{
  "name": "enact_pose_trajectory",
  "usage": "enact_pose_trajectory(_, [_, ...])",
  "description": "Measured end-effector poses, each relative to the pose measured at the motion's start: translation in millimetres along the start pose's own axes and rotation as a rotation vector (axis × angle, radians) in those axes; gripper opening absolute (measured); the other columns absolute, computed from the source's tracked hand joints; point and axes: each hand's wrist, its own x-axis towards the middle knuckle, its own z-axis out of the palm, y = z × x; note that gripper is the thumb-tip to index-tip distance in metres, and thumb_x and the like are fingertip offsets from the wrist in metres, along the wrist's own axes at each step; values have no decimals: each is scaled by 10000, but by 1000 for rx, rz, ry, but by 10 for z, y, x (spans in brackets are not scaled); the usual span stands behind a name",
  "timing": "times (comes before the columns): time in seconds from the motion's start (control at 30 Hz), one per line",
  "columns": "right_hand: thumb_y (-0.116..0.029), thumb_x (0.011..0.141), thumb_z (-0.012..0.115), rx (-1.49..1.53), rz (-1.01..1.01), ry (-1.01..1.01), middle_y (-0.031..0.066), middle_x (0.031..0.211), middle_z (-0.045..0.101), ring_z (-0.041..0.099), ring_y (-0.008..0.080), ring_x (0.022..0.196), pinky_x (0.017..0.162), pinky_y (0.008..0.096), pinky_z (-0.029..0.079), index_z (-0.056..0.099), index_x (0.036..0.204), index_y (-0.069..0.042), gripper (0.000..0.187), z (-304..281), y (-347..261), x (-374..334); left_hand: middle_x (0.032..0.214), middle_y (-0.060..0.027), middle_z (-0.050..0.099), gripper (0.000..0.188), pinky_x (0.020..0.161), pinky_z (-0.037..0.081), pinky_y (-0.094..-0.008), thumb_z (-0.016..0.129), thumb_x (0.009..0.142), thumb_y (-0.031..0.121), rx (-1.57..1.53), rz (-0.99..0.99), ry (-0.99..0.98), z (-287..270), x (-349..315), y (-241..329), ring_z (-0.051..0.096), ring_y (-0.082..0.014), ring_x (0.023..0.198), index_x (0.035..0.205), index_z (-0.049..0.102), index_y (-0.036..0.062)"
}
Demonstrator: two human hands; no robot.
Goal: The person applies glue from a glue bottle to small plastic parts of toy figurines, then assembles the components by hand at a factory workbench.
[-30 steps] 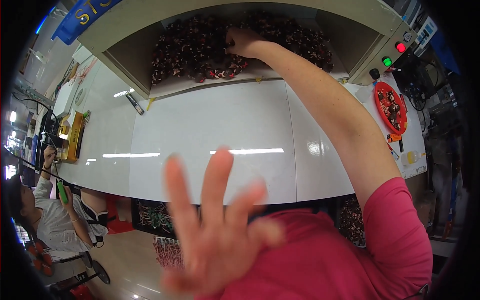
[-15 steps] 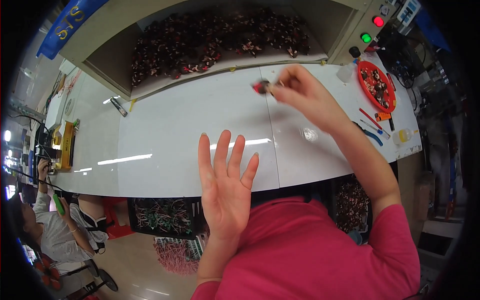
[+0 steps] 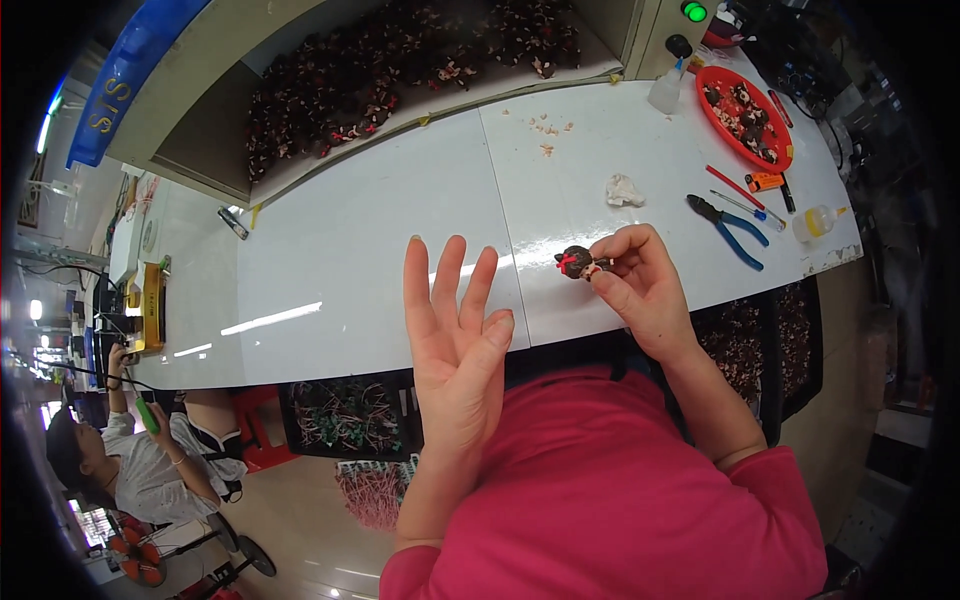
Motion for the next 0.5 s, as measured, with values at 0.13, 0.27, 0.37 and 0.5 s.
enact_pose_trajectory(0.13, [-21,833,621,-5,-25,-15,32,979,512,499,82,905,829,238,420,438,1021,-49,264,-31,-30,-61,1449,-131,186,818,839,419,-219,494,808,-133,-8,-13,7,78,-76,-23,290,-250,1319,1451,85,163])
enact_pose_trajectory(0.27, [-21,826,632,-17,-50,-20,29,965,517,496,79,881,805,231,418,445,1011,-51,264,-77,-33,-102,1442,-123,222,756,821,422,-210,514,853,-61,-61,-43,37,143,-109,-52,337,-225,1288,1448,105,163])
enact_pose_trajectory(0.37, [-23,822,638,-4,-45,-12,30,962,518,495,79,868,789,228,416,447,1009,-52,270,-100,-34,-112,1412,-111,277,641,742,420,-195,492,916,71,-140,-79,65,163,-94,-115,441,-171,1157,1443,135,151])
enact_pose_trajectory(0.5, [-14,820,635,-5,-77,-19,30,961,519,498,83,876,794,235,414,445,1011,-48,272,-87,21,-117,1320,-111,385,483,591,378,-185,378,978,262,-444,-153,47,25,-46,-200,490,-103,864,1419,228,136])
